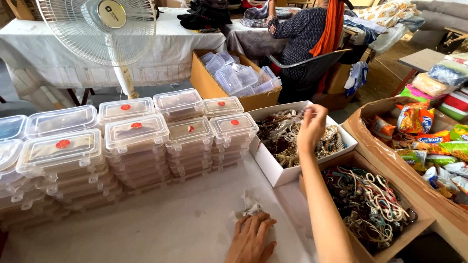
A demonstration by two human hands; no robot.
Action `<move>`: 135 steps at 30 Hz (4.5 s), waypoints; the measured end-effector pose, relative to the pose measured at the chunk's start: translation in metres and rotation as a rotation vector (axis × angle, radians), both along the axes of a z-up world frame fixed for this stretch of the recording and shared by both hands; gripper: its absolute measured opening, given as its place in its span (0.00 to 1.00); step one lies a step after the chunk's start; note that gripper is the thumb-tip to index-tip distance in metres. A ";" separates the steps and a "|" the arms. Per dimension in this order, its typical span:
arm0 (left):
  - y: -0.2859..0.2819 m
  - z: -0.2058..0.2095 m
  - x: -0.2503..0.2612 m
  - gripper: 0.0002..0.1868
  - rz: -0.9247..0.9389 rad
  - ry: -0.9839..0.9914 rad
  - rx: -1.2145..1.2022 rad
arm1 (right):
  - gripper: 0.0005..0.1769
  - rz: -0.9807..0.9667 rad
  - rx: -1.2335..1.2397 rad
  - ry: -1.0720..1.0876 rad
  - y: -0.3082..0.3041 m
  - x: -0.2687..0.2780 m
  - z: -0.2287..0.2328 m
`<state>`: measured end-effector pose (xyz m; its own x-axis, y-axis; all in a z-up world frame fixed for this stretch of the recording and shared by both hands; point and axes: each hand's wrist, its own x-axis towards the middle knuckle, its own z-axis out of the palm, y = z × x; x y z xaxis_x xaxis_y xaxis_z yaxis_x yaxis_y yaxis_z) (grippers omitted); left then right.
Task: Packing beaded jewelry necklaces into small plastic bags and containers.
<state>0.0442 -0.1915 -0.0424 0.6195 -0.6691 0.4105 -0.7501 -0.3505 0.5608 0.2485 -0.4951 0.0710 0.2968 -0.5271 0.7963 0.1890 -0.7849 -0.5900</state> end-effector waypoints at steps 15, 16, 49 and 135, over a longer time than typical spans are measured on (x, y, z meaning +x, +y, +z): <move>0.013 0.031 -0.007 0.31 -0.020 -0.029 -0.064 | 0.07 -0.020 0.003 0.048 0.011 -0.014 0.011; 0.013 0.033 -0.007 0.31 -0.016 -0.032 -0.069 | 0.07 -0.017 -0.003 0.046 0.015 -0.017 0.016; 0.197 0.207 -0.015 0.16 -0.286 0.926 -0.763 | 0.13 1.114 0.355 0.425 0.253 -0.251 0.149; 0.199 0.198 -0.002 0.18 0.131 0.396 -0.765 | 0.08 1.246 0.264 0.365 0.298 -0.213 0.116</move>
<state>0.0425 0.0070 0.1555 0.8645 -0.2108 0.4563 -0.4302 0.1593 0.8886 0.0350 -0.1973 0.1867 0.8654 0.1269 0.4847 0.4942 -0.0574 -0.8674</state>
